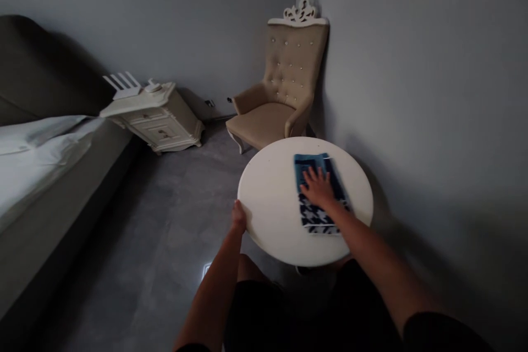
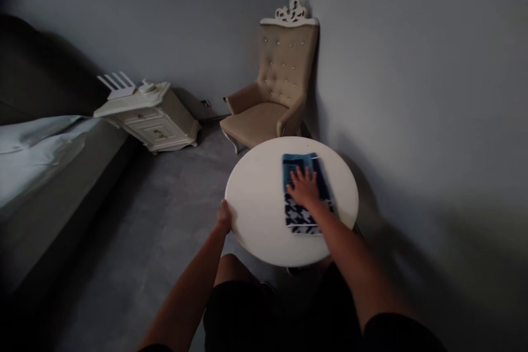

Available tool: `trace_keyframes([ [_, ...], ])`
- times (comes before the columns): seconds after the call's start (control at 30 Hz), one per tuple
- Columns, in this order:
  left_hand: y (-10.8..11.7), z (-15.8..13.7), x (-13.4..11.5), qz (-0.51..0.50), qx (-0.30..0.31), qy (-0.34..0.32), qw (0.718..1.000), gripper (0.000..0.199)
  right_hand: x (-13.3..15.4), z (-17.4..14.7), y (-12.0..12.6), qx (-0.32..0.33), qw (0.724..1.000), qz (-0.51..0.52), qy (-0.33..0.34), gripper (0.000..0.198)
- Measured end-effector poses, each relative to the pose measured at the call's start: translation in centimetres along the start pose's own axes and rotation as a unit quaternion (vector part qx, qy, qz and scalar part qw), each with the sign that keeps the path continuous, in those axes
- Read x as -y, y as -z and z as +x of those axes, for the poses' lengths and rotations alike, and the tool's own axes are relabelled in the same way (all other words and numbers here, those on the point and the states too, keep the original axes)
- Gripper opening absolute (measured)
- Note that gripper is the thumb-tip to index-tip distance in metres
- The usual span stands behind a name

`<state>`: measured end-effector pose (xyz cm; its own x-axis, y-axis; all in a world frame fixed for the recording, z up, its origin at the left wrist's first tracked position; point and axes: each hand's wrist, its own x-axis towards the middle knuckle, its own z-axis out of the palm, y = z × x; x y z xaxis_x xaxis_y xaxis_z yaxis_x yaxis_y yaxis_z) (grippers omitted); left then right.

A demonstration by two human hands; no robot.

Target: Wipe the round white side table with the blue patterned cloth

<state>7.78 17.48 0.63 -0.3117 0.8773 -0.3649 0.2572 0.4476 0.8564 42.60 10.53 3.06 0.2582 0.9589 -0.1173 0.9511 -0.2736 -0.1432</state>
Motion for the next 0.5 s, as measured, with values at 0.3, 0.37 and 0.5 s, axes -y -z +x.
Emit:
trace_keyframes([
  [0.3,-0.4,2.0,2.4,-0.01,-0.008,0.012,1.0,0.059,-15.0,-0.2,0.2,0.005,0.986,-0.094,-0.139,0.085],
  [0.37,-0.7,2.7,3.2,-0.007,-0.004,0.016,1.0,0.062,-12.0,0.8,-0.2,0.009,0.985,-0.092,-0.145,0.086],
  [0.5,-1.1,3.8,4.3,0.002,0.003,0.015,1.0,0.066,-0.9,3.6,-0.4,0.023,0.996,-0.07,-0.049,0.084],
])
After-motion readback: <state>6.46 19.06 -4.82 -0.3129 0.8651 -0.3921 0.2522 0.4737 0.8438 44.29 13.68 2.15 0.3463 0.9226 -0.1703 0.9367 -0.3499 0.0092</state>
